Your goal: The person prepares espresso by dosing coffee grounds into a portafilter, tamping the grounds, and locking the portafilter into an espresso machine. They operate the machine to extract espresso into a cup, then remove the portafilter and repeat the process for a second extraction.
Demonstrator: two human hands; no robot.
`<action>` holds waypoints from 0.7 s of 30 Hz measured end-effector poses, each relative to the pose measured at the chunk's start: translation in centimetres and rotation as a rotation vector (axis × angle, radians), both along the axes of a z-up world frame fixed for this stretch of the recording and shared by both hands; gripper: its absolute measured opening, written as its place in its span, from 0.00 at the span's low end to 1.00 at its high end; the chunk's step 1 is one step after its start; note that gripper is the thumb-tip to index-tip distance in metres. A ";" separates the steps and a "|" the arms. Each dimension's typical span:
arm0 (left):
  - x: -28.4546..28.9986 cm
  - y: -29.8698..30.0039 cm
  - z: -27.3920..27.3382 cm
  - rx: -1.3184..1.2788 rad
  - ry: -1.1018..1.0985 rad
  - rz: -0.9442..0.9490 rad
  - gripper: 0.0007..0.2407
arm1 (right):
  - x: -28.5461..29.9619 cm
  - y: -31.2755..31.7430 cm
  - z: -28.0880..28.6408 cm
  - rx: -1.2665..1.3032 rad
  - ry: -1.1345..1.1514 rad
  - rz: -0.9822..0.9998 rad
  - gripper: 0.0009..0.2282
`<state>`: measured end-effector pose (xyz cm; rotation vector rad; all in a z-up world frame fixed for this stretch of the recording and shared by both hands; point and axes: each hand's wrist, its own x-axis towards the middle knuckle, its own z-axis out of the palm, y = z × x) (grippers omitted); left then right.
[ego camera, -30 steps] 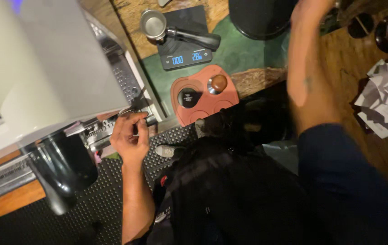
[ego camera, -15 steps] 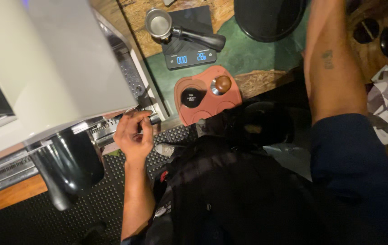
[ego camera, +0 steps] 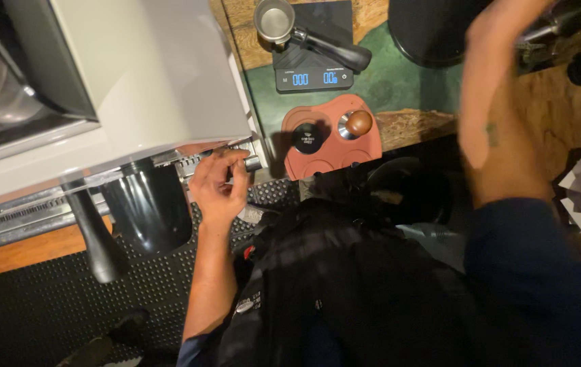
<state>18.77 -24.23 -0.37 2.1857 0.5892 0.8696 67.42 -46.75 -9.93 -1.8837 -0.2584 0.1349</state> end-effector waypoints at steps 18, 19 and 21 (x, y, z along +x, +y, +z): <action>-1.2 0.9 -4.7 0.017 -0.082 -0.127 0.09 | -12.6 8.7 2.0 -0.434 -0.651 0.789 0.15; -1.5 0.6 -4.6 -0.209 -0.100 -0.170 0.09 | -13.1 7.1 3.1 -0.405 -0.430 0.740 0.15; -1.3 0.7 -4.6 -0.382 0.005 -0.192 0.09 | -14.3 4.9 4.5 -0.336 -0.144 0.597 0.13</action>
